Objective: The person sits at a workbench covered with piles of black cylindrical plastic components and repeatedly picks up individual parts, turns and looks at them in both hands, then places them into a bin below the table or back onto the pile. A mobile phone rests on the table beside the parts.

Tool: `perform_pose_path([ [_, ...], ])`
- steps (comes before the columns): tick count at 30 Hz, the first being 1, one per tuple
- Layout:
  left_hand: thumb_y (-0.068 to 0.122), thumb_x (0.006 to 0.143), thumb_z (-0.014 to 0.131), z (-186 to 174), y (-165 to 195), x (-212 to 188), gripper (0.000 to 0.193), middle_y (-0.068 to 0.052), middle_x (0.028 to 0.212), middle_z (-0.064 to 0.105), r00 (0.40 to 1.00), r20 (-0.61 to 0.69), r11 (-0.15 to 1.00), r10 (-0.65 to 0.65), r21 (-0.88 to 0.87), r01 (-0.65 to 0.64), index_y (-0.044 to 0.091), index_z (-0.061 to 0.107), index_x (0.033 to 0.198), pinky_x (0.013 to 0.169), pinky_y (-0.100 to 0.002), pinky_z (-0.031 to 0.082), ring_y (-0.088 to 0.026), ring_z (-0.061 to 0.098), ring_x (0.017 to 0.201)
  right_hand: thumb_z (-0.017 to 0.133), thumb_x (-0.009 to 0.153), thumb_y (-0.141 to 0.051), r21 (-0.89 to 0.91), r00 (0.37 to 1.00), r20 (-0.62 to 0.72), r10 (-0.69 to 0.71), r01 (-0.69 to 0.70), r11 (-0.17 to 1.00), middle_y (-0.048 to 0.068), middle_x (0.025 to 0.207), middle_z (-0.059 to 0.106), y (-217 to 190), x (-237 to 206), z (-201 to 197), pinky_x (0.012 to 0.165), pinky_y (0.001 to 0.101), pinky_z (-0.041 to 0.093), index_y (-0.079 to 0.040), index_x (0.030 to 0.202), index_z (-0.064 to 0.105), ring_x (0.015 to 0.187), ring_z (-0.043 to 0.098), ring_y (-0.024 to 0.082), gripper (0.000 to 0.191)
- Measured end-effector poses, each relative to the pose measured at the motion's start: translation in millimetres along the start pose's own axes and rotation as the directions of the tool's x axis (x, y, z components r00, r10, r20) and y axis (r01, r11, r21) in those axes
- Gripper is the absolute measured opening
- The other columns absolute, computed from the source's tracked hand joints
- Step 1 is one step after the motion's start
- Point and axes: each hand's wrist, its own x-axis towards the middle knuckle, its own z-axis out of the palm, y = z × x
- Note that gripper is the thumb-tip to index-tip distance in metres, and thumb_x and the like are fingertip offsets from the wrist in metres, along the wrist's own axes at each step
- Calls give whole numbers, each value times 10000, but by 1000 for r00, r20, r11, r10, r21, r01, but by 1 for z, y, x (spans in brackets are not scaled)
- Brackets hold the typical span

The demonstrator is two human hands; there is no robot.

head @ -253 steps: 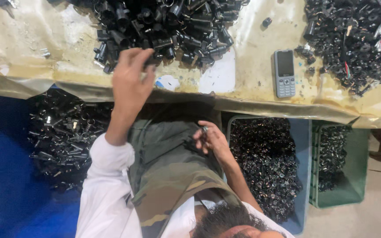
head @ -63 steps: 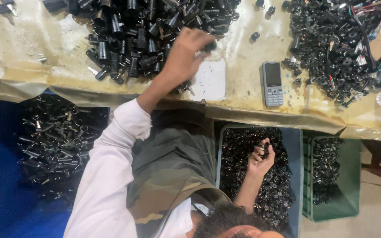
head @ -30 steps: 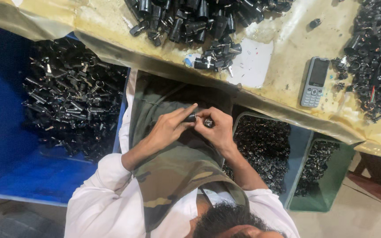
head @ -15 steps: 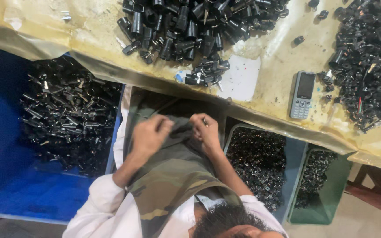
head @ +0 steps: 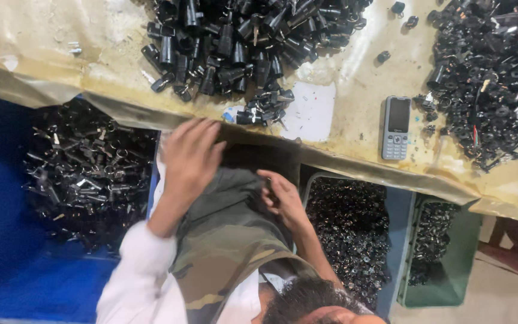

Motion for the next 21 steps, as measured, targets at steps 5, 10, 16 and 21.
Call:
perform_pose_path([
  [5, 159, 865, 823, 33, -10, 65, 417, -82, 1156, 678, 939, 275, 977, 206, -6, -213, 23, 697, 1239, 887, -453, 452, -285, 561, 1085, 624, 993, -266, 27, 971, 183, -151, 148, 989, 74, 953, 678, 3, 3, 15, 424, 188, 345, -62, 1268, 593, 629, 583, 94, 344],
  [10, 178, 789, 862, 10, -20, 77, 390, -74, 1043, 651, 952, 195, 960, 235, -199, -196, 52, 697, 1119, 876, -442, 443, -270, 585, 1013, 640, 1036, -282, -148, 986, -87, -141, 127, 981, 62, 721, 627, 19, -8, -3, 375, 164, 309, -2, 1114, 705, 488, 489, 55, 298],
  [16, 187, 931, 822, 4, 11, 54, 359, -96, 1196, 612, 985, 125, 430, -120, -888, 165, 80, 567, 1160, 1009, -365, 488, -253, 585, 1151, 614, 1037, -254, -248, 940, -69, -334, 308, 918, 19, 899, 662, -6, -18, -11, 419, 162, 343, 2, 1062, 735, 599, 565, 42, 284],
  [21, 179, 825, 852, 24, 23, 8, 437, -105, 1015, 714, 935, 339, 497, 103, -832, 246, 85, 649, 1200, 785, -322, 545, -262, 681, 854, 739, 921, -194, -128, 942, -72, -327, 316, 940, 28, 879, 655, -43, -11, 8, 443, 160, 366, -64, 1088, 685, 599, 576, 43, 218],
])
